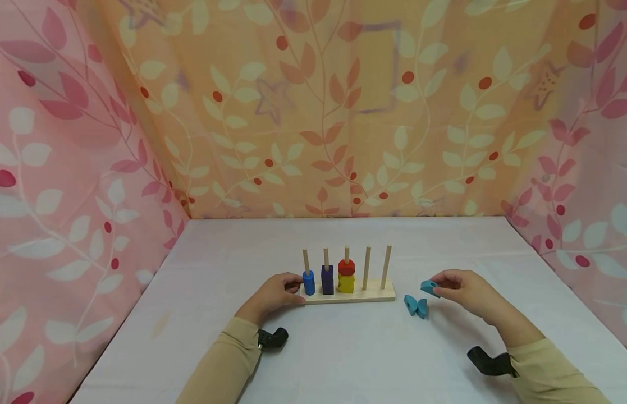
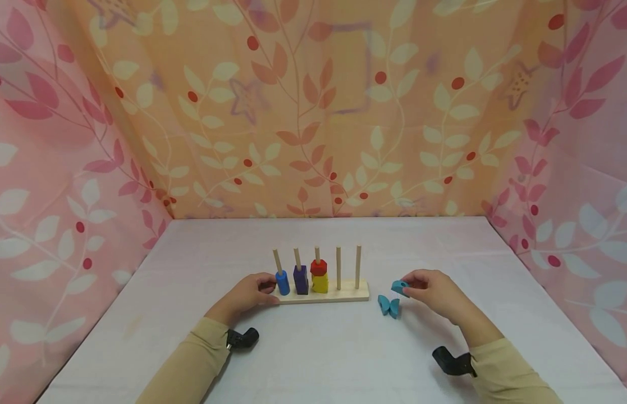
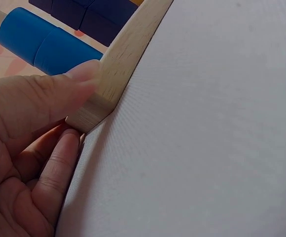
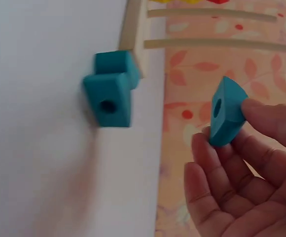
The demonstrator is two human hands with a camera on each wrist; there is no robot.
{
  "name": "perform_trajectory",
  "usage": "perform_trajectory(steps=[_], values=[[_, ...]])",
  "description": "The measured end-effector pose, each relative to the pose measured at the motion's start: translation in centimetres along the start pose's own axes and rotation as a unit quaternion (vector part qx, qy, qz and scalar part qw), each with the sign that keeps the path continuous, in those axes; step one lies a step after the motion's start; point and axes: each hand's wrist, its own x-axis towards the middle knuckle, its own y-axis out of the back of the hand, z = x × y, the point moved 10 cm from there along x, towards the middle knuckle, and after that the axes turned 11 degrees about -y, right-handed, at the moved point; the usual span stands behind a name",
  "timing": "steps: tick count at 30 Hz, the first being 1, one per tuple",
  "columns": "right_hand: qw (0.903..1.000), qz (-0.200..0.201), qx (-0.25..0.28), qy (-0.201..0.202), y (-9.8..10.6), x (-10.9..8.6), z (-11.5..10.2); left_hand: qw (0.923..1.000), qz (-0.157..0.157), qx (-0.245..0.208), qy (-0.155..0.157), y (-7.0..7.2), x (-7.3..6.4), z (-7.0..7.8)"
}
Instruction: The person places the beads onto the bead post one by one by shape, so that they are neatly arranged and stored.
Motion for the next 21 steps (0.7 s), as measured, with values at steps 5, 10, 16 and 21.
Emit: perform_trajectory(steps=[5,10,16,21], values=[[0.9985,0.031,0.005,0.046,1.5,0.2,-3.4,1.0000,0.001,-0.002,-0.005,0.0,0.0,0.1],[0.9951,0.054,0.017,0.081,2.5,0.3,-6.6,1.0000,0.001,-0.005,-0.005,-0.1,0.0,0.1],[0.9886,0.076,0.033,0.126,3.1,0.4,-9.9,1.0000,0.000,0.003,-0.003,-0.1,0.0,0.0],[0.9829,0.082,0.067,0.150,3.0,0.7,-12.0,0.9999,-0.002,0.008,-0.009,0.0,0.1,0.0]])
